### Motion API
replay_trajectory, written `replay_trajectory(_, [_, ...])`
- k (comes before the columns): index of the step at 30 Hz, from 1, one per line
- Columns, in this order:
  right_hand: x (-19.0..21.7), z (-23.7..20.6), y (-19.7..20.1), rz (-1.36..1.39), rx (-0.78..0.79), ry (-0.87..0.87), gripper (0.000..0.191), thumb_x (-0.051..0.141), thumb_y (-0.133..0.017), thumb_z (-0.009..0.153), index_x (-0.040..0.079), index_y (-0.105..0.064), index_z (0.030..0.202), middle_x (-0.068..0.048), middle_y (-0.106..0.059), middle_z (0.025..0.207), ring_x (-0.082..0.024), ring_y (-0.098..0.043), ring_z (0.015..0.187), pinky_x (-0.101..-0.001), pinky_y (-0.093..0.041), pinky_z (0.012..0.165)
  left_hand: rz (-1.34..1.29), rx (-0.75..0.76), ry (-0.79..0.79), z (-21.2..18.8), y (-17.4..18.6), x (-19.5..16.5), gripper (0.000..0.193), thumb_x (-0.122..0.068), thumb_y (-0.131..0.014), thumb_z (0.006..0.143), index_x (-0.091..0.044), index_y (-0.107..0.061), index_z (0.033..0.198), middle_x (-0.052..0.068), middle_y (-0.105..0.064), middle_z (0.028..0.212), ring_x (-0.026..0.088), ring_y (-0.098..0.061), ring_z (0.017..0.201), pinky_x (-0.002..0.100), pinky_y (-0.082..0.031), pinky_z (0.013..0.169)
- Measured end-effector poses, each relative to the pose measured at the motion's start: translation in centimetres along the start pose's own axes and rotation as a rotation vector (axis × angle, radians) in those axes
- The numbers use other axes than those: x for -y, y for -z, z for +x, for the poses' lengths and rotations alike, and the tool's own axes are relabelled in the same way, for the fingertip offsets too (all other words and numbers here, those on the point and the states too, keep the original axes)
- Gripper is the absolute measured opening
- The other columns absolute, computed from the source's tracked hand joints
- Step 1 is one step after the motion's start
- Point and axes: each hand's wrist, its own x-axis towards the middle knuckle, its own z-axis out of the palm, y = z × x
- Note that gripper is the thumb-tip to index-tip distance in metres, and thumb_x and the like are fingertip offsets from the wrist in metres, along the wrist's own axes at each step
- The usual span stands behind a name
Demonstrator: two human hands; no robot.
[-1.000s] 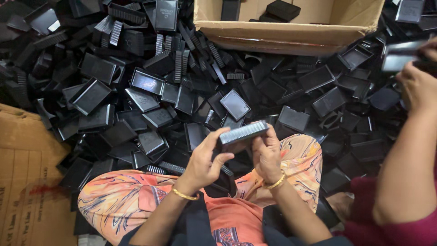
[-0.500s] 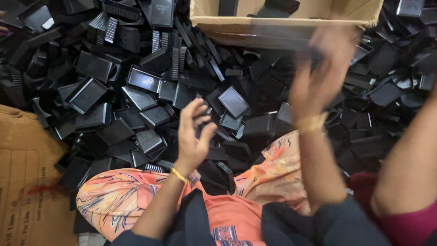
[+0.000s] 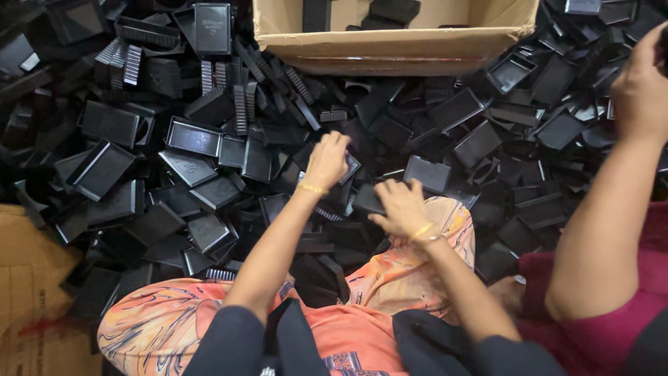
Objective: The person sits cross-legged on the floor and repeatedly picks up small black plastic components from a large pile. They inspect each piece by turning it over in their hands and then place it into a cardboard box. Another person works alongside them, performing the same task.
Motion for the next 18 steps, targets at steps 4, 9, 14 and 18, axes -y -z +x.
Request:
replay_trajectory(4, [-3.6,-3.3,1.9,0.795,-0.359,-0.108,0.080,0.031,-0.082,0.076,0.014,-0.042,0.144,-0.013,-0.059,0.128,-0.030,-0.064,0.110,-0.0448,-0.053,0.094,0.280,0.107,0.061,0.6,-1.5,2.2,0.056,-0.011,-0.076,0.058,-0.003,-0.065,0.112,0.019,-0.061,0.112,0.039,-0.060,0.102,0.051,-0.053,0.078])
replay_trajectory(9, [-4.7,-5.0,1.9,1.391,-0.270,-0.157,0.069,0.024,-0.069,0.091,0.023,-0.035,0.151,-0.007,-0.065,0.112,-0.014,-0.072,0.095,-0.0291,-0.058,0.086,0.024,0.069,0.218,-2.0,3.4,1.8,0.016,-0.012,-0.072,0.088,-0.007,-0.065,0.102,0.016,-0.063,0.107,0.039,-0.065,0.095,0.051,-0.053,0.077])
replay_trajectory(14, [2.1,-1.1,-1.7,1.871,-0.381,-0.211,0.053,0.029,-0.055,0.103,0.021,-0.040,0.153,-0.005,-0.056,0.118,-0.013,-0.056,0.098,-0.0287,-0.050,0.081,-0.378,-0.118,-0.105,-6.7,8.7,-6.5,0.035,-0.013,-0.068,0.088,-0.005,-0.059,0.121,0.017,-0.064,0.120,0.040,-0.065,0.112,0.046,-0.054,0.096])
replay_trajectory(18, [4.6,-0.5,-2.3,1.795,-0.493,-0.006,0.058,0.028,-0.061,0.102,0.017,-0.040,0.155,-0.003,-0.053,0.128,-0.014,-0.053,0.113,-0.0282,-0.047,0.096,-0.939,0.307,-0.088,-8.9,12.9,-9.3,0.067,-0.023,-0.079,0.083,-0.002,-0.046,0.137,0.028,-0.039,0.154,0.044,-0.038,0.145,0.047,-0.033,0.114])
